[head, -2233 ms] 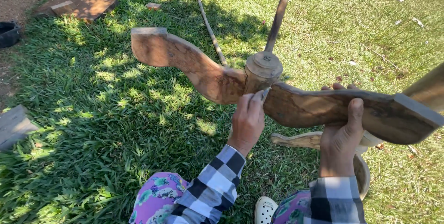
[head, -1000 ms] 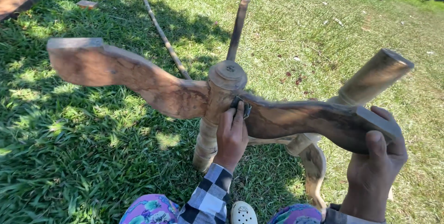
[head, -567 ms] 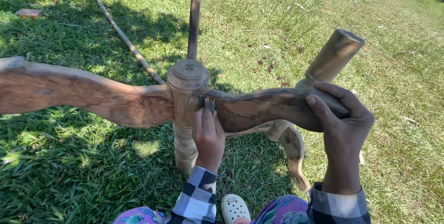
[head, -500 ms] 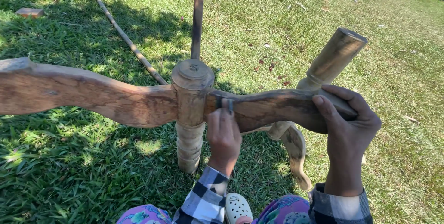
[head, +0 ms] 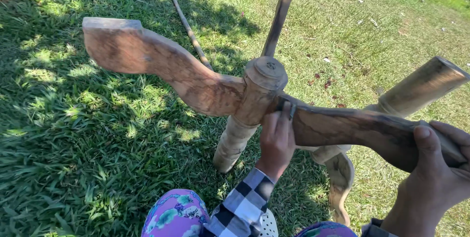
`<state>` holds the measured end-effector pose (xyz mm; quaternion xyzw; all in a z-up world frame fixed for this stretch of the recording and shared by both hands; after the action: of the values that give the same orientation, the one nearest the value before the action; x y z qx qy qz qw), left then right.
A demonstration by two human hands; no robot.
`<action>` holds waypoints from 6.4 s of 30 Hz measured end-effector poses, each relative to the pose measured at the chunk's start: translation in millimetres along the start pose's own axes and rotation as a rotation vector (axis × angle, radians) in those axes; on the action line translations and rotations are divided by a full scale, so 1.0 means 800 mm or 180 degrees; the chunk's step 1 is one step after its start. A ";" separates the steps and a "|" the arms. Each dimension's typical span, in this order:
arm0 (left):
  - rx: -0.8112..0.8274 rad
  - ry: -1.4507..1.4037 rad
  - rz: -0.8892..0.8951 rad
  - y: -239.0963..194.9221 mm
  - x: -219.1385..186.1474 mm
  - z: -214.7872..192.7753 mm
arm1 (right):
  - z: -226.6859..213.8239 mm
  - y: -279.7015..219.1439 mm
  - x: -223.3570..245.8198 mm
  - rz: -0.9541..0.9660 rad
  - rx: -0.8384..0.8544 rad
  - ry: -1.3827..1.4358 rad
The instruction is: The person is sanding the wooden base of a piece of furniture using a piece of sandpaper.
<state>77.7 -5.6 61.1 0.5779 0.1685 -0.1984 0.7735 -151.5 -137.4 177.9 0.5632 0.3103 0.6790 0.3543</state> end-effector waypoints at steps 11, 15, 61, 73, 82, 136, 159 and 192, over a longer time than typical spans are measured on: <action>0.0333 -0.0222 0.0237 -0.029 0.020 0.007 | -0.006 0.006 -0.039 0.0532 0.0269 0.0410; 0.0468 -0.0131 0.0178 -0.056 -0.001 0.026 | 0.001 0.003 -0.027 0.0516 0.0118 0.0248; 0.0531 -0.0776 0.0799 -0.035 -0.141 0.038 | 0.030 0.000 0.005 0.0003 0.0142 0.0327; 0.0234 -0.0324 0.0127 -0.020 -0.053 0.026 | 0.022 0.004 -0.010 0.0189 0.0066 0.0413; 0.0363 0.0106 0.0325 -0.028 0.024 -0.005 | 0.012 0.004 -0.029 0.0345 0.0135 0.0440; 0.1313 0.1243 0.1750 -0.023 0.094 -0.020 | 0.028 -0.015 -0.012 0.0080 -0.0038 0.0389; 0.0957 0.1067 0.0714 0.051 0.067 0.001 | 0.044 -0.012 0.035 0.0170 0.0061 0.0352; 0.2621 0.1821 0.3221 -0.011 0.092 -0.031 | 0.030 -0.029 -0.012 -0.0100 0.0148 0.0143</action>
<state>136.0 7.9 10.6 0.8599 -0.0127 0.2970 0.4150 -123.5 -131.8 158.0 0.5509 0.3426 0.6784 0.3448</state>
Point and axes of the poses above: each hand's wrist, its own y-axis towards the middle knuckle, its own z-axis out of the palm, x = y × z, the point moved 9 cm from there along y, towards the middle knuckle, and after that the axes turned 12 degrees about -x, right-handed, at the moved point
